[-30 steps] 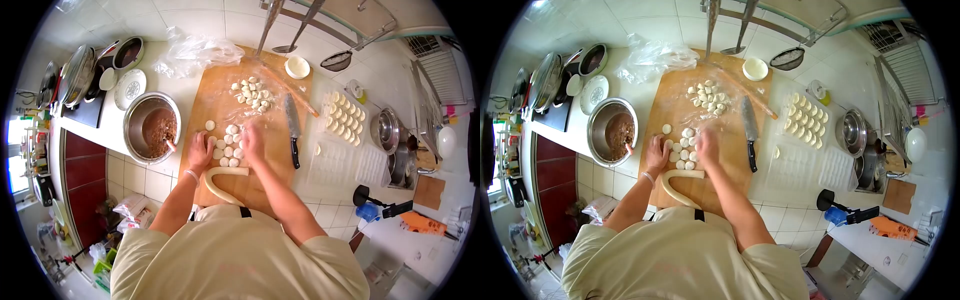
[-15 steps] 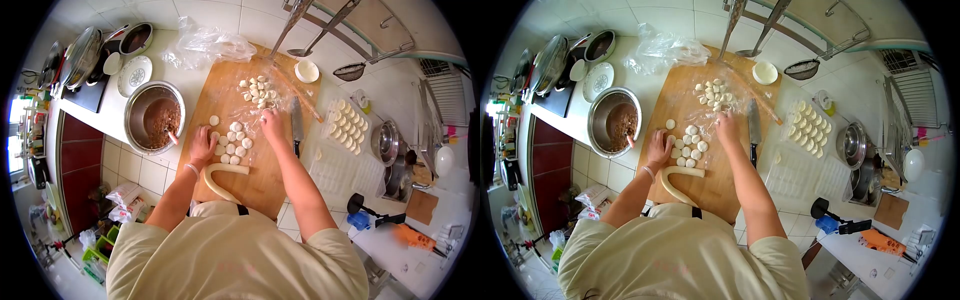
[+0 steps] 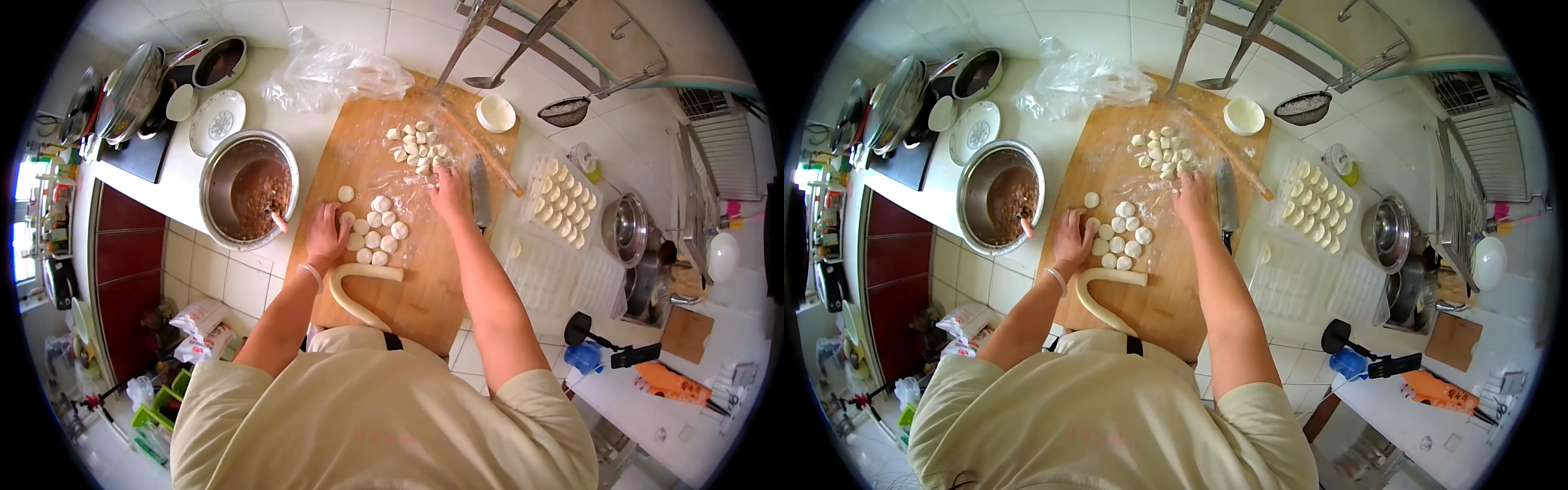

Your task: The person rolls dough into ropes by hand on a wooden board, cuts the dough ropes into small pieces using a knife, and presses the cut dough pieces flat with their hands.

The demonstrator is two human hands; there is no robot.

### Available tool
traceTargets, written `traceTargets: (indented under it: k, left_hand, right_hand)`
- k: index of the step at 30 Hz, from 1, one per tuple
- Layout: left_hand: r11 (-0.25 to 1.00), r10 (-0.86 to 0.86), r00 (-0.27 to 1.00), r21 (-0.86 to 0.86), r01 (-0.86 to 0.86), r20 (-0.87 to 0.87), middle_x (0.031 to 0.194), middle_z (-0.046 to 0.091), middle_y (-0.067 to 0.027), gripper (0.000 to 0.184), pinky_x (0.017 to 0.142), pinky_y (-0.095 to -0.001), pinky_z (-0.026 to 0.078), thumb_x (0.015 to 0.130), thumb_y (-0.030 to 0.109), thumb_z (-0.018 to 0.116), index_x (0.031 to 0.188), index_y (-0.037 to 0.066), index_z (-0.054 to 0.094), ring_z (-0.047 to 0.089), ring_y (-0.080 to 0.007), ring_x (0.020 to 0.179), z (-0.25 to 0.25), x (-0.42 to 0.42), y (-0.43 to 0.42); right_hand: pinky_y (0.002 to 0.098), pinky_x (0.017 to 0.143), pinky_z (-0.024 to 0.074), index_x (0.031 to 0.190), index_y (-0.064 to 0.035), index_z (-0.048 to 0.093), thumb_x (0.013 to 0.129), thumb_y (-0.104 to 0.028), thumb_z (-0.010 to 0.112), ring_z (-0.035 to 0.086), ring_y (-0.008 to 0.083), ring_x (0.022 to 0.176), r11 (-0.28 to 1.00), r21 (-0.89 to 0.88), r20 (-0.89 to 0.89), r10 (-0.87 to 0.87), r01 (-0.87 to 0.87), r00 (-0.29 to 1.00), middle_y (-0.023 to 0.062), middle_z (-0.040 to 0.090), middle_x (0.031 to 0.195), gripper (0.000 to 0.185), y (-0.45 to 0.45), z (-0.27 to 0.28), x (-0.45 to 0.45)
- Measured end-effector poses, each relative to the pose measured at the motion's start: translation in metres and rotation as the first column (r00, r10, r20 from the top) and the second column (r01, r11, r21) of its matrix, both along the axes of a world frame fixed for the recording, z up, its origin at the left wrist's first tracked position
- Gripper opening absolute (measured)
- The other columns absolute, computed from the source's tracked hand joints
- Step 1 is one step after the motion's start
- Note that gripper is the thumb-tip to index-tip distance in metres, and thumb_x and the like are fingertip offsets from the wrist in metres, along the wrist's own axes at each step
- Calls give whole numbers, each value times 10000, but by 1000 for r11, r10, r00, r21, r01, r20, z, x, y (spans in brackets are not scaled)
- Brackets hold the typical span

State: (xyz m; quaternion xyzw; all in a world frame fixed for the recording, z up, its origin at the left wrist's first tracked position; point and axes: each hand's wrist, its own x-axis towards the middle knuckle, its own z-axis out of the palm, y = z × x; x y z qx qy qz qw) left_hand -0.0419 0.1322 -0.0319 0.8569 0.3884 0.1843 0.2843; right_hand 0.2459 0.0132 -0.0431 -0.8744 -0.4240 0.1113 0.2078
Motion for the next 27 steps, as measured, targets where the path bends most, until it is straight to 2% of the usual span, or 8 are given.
traceTargets:
  k: [3,7,10,12,15,17,19,27]
  left_hand:
    - [1000,9,1000,5,-9,16,1065,577,-174,309,833,-482,463,894,267,622,1132,83,554,561,-405,982,0,0,0]
    - [1000,9,999,22,-9,31,1068,580,-172,319,840,-481,465,890,273,629,1136,84,557,563,-403,992,3,1,0]
    - [1000,4,1000,-2,-4,19,1073,585,-169,329,844,-481,466,887,277,634,1140,81,558,566,-402,997,4,0,1]
    - [1000,-8,1000,-26,8,8,1077,587,-168,334,846,-482,467,886,278,636,1143,80,559,567,-401,1000,3,-1,0]
    - [1000,0,1000,-1,0,23,1081,589,-168,339,846,-483,468,887,279,637,1147,76,558,571,-402,999,1,1,2]
    - [1000,-1,1000,-13,2,29,1083,589,-171,336,843,-484,471,889,281,635,1147,80,559,572,-406,1001,0,-1,1]
    - [1000,0,1000,-26,0,16,1086,587,-177,335,840,-479,475,902,287,621,1156,80,556,573,-408,1005,1,0,2]
    - [1000,-11,1000,1,11,-16,1076,585,-185,322,837,-474,478,916,280,603,1160,76,555,571,-412,998,-4,-1,2]
  right_hand:
    - [464,922,479,1168,-50,573,754,-128,794,551,387,1109,997,33,-109,-71,75,991,198,553,1168,476,-1,31,-7]
    - [466,886,489,1105,-38,603,754,-115,788,568,371,1079,993,44,-25,-109,110,994,179,574,1136,404,-8,26,-18]
    - [464,878,498,1043,-39,645,770,-105,769,581,357,1074,997,35,-143,-70,75,987,153,595,1120,307,4,20,-30]
    - [433,850,515,1008,-46,678,778,-70,754,605,356,972,985,130,-47,117,-110,992,146,613,1045,243,14,17,-43]
    - [432,840,521,1025,-60,691,784,-62,741,623,348,950,975,118,23,188,-189,982,151,619,1054,247,9,18,-59]
    - [425,829,529,1025,-52,668,790,-56,736,642,335,954,982,96,-22,168,-165,986,145,632,1027,245,-10,24,-57]
    - [450,873,505,1012,-91,648,775,-90,751,613,352,1035,982,169,-363,-20,87,931,156,631,1110,259,-37,10,-51]
    - [436,799,524,1034,-57,631,777,-109,759,629,357,959,947,308,-78,-71,91,994,153,638,1038,291,-53,7,-59]
